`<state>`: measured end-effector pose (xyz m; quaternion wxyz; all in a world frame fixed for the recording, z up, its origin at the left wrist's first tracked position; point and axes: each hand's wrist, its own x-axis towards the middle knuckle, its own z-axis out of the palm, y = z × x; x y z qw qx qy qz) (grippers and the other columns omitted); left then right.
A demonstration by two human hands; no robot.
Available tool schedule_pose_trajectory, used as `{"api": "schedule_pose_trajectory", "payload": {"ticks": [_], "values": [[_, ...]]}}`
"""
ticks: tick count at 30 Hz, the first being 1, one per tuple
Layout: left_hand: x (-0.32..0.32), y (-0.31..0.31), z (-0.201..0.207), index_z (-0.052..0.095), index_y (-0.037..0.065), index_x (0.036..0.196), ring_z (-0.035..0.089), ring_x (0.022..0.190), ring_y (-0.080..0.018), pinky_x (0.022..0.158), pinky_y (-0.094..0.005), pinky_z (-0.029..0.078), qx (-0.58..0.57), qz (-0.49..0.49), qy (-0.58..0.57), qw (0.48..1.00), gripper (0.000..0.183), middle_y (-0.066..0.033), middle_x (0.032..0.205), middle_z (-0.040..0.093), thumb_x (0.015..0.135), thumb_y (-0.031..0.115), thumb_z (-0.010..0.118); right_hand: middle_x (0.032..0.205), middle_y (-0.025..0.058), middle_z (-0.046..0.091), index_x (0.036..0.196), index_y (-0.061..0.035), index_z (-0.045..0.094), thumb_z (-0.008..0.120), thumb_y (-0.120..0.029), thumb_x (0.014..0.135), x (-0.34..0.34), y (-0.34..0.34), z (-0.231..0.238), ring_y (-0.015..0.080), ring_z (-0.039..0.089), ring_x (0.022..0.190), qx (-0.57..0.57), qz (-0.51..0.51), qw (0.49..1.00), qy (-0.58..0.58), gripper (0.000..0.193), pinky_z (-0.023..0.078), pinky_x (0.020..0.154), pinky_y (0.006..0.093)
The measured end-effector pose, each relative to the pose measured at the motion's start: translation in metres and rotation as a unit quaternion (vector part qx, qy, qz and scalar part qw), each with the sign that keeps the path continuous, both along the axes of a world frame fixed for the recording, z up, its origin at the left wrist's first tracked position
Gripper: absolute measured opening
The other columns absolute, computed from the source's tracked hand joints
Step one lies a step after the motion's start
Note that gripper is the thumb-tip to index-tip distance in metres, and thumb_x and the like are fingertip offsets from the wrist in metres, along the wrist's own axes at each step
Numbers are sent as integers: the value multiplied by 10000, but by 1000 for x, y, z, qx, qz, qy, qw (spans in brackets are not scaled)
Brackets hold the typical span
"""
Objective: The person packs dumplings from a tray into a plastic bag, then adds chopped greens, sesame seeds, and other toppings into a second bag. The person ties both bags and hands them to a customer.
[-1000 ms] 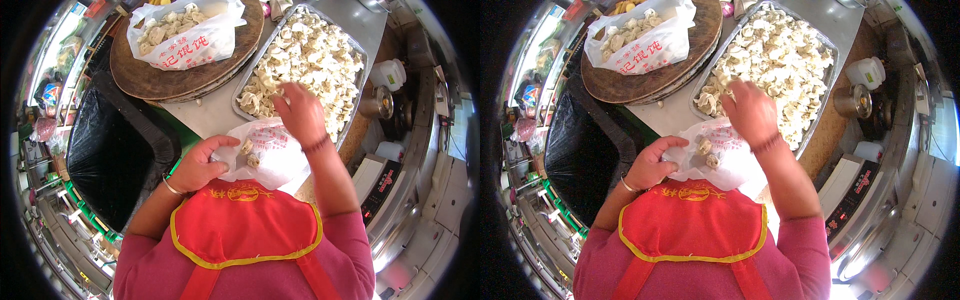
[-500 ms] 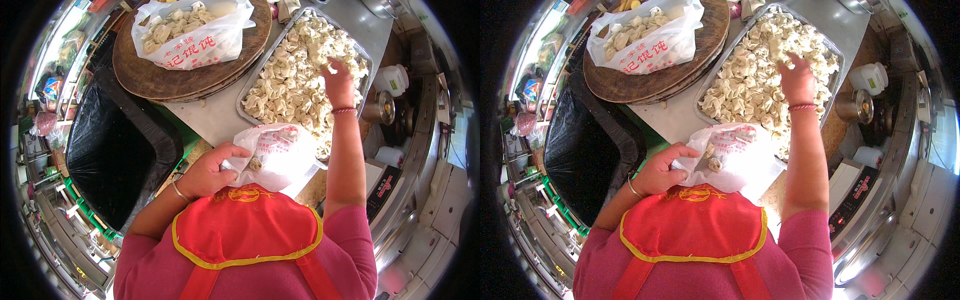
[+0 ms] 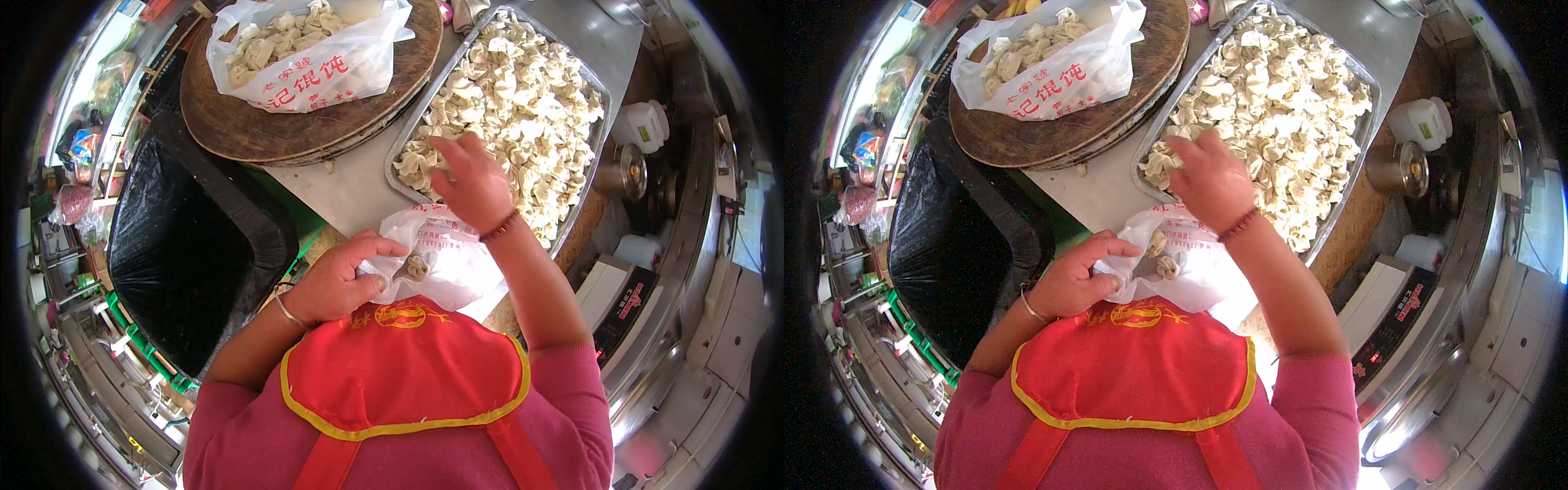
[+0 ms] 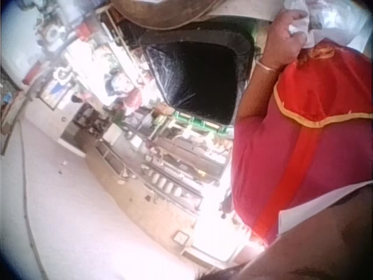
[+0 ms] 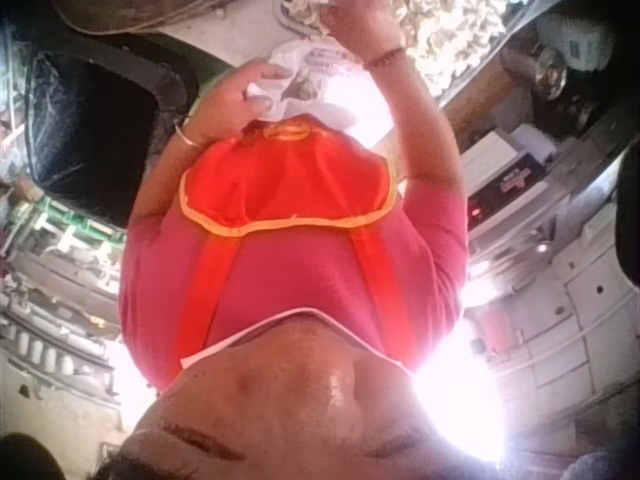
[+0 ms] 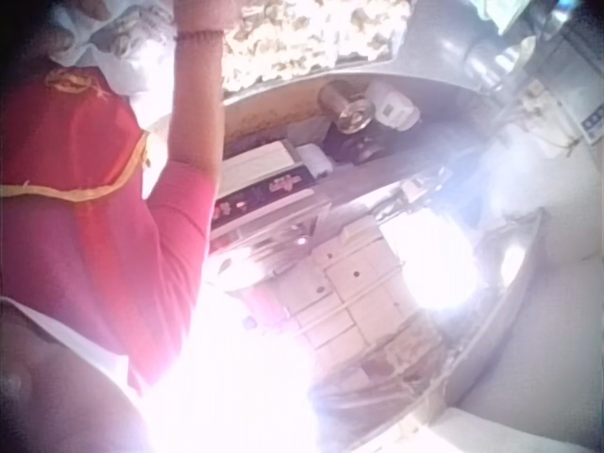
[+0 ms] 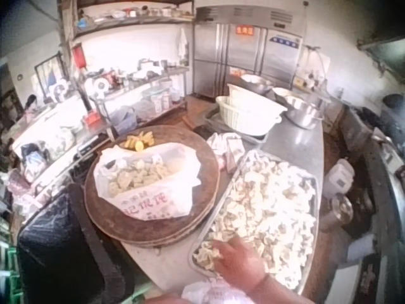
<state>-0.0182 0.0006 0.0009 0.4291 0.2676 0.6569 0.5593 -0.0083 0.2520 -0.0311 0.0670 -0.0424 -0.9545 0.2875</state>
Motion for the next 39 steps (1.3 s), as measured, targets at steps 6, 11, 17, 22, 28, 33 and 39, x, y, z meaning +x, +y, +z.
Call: {"api": "schedule_pose_trajectory", "payload": {"ticks": [6,11,17,22,28,33,39], "values": [[-1,-4,3,596,46,1219,546,1103,-235,972,-333,425,-12,-13,15,1000,439,-105,1136,563,782,16,573,1069,157,533,1083,-101,626,714,-295,794,-18,-24,-4,341,637,935,104,44,981,-159,359,540,780,425],[-2,-6,6,581,42,1226,547,1019,-173,905,-293,441,-8,29,16,999,454,-69,1074,546,777,-23,566,987,91,605,1035,-48,593,745,-93,774,20,7,18,183,638,875,-205,-120,970,-62,305,536,777,319],[-4,-7,18,557,43,1253,534,1014,-123,894,-265,442,5,32,-70,997,466,-40,1108,544,795,-41,542,975,140,631,1093,-57,615,771,-193,774,66,-6,43,309,649,890,-118,106,981,-109,380,534,765,377],[2,-1,24,564,47,1249,532,1063,-146,948,-280,427,30,-12,-113,993,460,-52,1136,546,796,-28,537,1165,139,598,1064,-86,676,675,-266,835,-5,-6,7,332,570,1073,44,-50,997,-44,291,478,906,432],[2,-1,23,580,50,1228,534,1064,-190,959,-298,417,19,-22,-26,999,460,-81,1119,542,772,-3,551,1419,137,427,1065,-105,672,674,-298,793,-27,-24,-35,373,323,1357,156,11,987,-27,333,242,1127,555],[-2,-1,17,591,61,1212,540,1001,-186,910,-282,426,12,-14,-52,998,473,-73,1071,535,749,-22,541,1169,93,598,1080,-96,645,680,-222,777,-14,-13,-43,259,488,1206,142,130,980,46,330,278,1115,514],[-5,-1,14,590,58,1211,546,1002,-188,908,-282,431,6,-18,-37,999,469,-77,1084,541,752,-20,536,987,84,623,1076,-80,634,709,-89,773,-15,12,-26,288,597,766,-369,-144,918,-11,313,513,766,430]]}}
